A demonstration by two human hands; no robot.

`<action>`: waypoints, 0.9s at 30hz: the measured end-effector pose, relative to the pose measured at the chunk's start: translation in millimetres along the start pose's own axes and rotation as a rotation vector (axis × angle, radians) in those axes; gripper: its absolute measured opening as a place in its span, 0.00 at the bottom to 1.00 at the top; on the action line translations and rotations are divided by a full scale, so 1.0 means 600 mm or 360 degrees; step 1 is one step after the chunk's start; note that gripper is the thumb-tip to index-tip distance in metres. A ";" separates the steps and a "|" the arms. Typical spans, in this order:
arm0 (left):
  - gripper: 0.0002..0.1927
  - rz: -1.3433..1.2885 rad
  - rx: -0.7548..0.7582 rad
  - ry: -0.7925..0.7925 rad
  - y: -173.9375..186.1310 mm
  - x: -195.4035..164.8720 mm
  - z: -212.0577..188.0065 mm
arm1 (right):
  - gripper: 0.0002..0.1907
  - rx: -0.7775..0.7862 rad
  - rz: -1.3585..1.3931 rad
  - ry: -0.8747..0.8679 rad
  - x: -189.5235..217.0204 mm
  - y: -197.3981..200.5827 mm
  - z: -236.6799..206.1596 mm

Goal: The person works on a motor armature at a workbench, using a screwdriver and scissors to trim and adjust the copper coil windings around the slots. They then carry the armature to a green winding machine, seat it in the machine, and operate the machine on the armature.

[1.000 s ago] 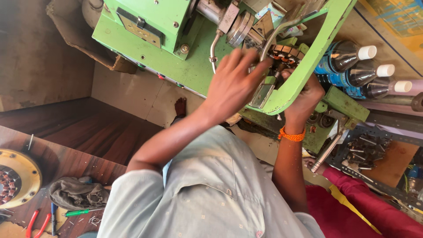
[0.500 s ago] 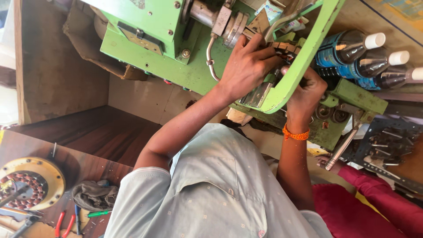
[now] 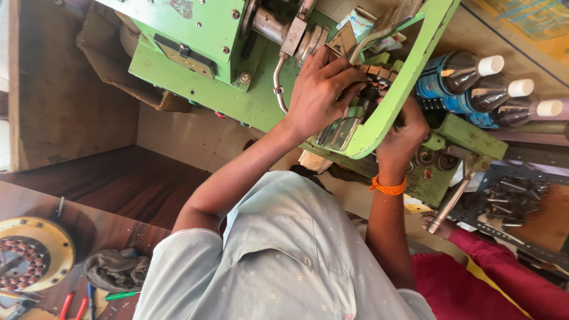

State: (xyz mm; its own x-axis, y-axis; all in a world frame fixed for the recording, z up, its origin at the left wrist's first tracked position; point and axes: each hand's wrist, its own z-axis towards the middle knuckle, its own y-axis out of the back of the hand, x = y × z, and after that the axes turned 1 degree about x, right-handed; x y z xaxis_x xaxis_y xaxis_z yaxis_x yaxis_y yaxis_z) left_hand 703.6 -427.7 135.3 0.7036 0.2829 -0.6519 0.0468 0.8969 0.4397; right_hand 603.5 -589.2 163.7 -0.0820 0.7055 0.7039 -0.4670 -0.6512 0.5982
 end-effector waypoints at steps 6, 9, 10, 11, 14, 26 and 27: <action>0.10 -0.0104 0.0035 0.0049 0.001 0.007 -0.011 | 0.10 -0.0012 -0.0187 0.0031 0.023 -0.006 0.005; 0.10 -0.0131 -0.0002 0.0031 0.000 0.010 -0.016 | 0.11 0.0002 -0.0269 0.0024 0.034 -0.013 0.007; 0.10 -0.0139 -0.0015 0.0023 0.000 0.011 -0.017 | 0.12 0.0013 -0.0296 0.0022 0.036 -0.016 0.008; 0.10 -0.0142 -0.0001 0.0028 0.000 0.012 -0.019 | 0.13 0.0019 -0.0336 0.0060 0.038 -0.020 0.008; 0.10 -0.0155 0.0020 0.0043 0.002 0.011 -0.023 | 0.16 0.0042 -0.0421 0.0178 0.041 -0.031 0.007; 0.07 -0.0160 -0.0128 0.0327 -0.009 -0.032 -0.027 | 0.12 -0.0095 -0.0403 0.0296 0.011 -0.055 -0.003; 0.07 -0.0153 -0.0123 0.0340 -0.009 -0.034 -0.028 | 0.12 -0.0093 -0.0424 0.0248 0.012 -0.055 -0.004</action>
State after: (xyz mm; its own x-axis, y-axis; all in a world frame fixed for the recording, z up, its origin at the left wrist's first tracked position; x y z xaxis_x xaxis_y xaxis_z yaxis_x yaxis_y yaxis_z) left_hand 676.8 -432.6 135.9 0.5324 0.2529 -0.8078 0.0462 0.9442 0.3260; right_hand 616.0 -562.1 148.1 -0.0820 0.8864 0.4555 -0.5395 -0.4238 0.7275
